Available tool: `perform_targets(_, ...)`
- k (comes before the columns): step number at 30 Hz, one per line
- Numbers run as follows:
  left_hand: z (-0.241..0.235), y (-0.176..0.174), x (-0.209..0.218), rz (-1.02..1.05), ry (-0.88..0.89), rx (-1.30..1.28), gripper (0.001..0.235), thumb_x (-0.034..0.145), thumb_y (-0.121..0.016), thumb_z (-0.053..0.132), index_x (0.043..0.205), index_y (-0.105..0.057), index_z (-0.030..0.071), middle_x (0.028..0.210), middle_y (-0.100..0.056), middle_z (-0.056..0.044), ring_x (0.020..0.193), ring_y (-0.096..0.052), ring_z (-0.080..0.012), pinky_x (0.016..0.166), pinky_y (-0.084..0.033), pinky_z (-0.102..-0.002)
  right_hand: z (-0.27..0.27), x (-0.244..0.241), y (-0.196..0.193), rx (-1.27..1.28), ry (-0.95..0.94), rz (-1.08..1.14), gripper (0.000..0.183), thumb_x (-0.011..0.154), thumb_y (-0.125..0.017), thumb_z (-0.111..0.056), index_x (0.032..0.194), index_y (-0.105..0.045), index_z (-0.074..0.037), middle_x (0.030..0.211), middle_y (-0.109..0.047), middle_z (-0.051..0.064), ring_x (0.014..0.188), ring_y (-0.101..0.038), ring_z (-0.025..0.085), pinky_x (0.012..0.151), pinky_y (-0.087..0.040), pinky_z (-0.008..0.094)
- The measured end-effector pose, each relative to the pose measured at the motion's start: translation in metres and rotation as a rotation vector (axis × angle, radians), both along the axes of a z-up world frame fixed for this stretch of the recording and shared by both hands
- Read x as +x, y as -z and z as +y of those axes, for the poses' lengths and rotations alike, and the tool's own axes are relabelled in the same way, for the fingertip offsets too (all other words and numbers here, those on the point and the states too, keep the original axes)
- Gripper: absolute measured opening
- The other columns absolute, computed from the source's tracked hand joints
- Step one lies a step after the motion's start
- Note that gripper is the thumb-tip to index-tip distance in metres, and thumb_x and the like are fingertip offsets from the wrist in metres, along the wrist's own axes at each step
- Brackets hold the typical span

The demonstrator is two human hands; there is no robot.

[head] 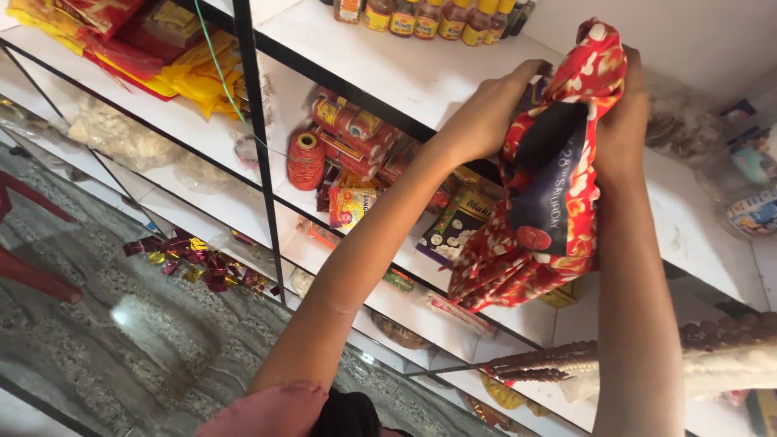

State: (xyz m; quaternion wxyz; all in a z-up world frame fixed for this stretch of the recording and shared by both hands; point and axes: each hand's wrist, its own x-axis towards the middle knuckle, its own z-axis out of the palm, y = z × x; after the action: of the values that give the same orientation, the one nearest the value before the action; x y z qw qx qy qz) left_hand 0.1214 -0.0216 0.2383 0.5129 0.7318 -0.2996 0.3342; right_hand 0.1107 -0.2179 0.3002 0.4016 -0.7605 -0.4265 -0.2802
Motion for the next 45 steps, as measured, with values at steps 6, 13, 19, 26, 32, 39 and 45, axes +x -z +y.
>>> perform_targets(6,-0.001,-0.004,0.002,-0.005,0.019,0.033,0.059,0.086,-0.074,0.009,0.136,-0.044,0.001,0.118,-0.071,-0.028,0.117,-0.065,-0.0464,0.094,-0.052,-0.050,-0.057,0.070,0.031,0.040,-0.050,0.089,0.016,0.113,-0.069,-0.002,0.124,-0.060,0.004,0.123,-0.069,0.006,0.110,-0.059,0.010,0.102,-0.052,0.030)
perform_targets(13,-0.010,0.013,0.014,-0.102,-0.017,-0.041,0.078,0.080,-0.073,-0.003,0.147,-0.033,0.001,0.121,-0.063,-0.035,0.114,-0.063,-0.0534,0.096,-0.053,-0.054,-0.133,0.138,0.064,0.075,0.256,-0.100,0.013,0.120,-0.056,-0.008,0.116,-0.064,0.002,0.107,-0.066,0.005,0.098,-0.058,0.012,0.086,-0.049,0.030)
perform_targets(19,-0.004,-0.001,-0.008,-0.152,0.060,-0.090,0.102,0.085,-0.063,-0.008,0.164,-0.007,0.024,0.127,-0.070,-0.028,0.101,-0.072,-0.0438,0.082,-0.057,-0.050,-0.120,0.109,0.047,0.075,0.247,-0.041,0.024,0.121,-0.055,-0.021,0.120,-0.065,0.001,0.113,-0.067,0.009,0.105,-0.062,0.015,0.093,-0.052,0.031)
perform_targets(26,-0.009,0.007,0.002,-0.023,-0.005,-0.010,0.100,0.085,-0.063,-0.008,0.164,-0.014,0.026,0.108,-0.068,-0.030,0.093,-0.073,-0.0473,0.079,-0.057,-0.053,-0.095,0.087,0.039,0.093,0.199,0.025,0.037,0.122,-0.054,-0.033,0.124,-0.067,0.001,0.120,-0.069,0.014,0.111,-0.066,0.019,0.101,-0.054,0.032)
perform_targets(32,-0.004,-0.001,-0.001,-0.011,0.052,-0.035,0.101,0.081,-0.063,-0.008,0.164,-0.015,0.026,0.105,-0.069,-0.029,0.098,-0.071,-0.0488,0.084,-0.056,-0.055,-0.108,0.084,0.040,0.325,0.160,0.561,0.028,0.116,-0.052,-0.031,0.131,-0.061,-0.009,0.118,-0.067,0.002,0.105,-0.064,0.008,0.091,-0.054,0.026)
perform_targets(39,-0.009,0.001,-0.002,0.003,0.017,-0.056,0.102,0.078,-0.064,-0.007,0.162,-0.017,0.026,0.109,-0.068,-0.028,0.100,-0.070,-0.0488,0.085,-0.057,-0.054,0.026,-0.035,-0.027,0.370,-0.085,0.662,0.057,0.104,-0.059,-0.035,0.151,-0.049,-0.006,0.139,-0.063,0.006,0.126,-0.062,0.015,0.109,-0.053,0.029)
perform_targets(45,-0.016,0.005,-0.002,0.029,-0.012,-0.056,0.096,0.087,-0.063,-0.005,0.163,-0.015,0.028,0.109,-0.068,-0.026,0.099,-0.071,-0.0471,0.082,-0.057,-0.054,-0.018,0.001,-0.003,-0.258,0.169,0.490,0.060,0.090,-0.073,-0.005,0.146,-0.053,0.000,0.130,-0.065,0.007,0.116,-0.059,0.013,0.100,-0.048,0.032)
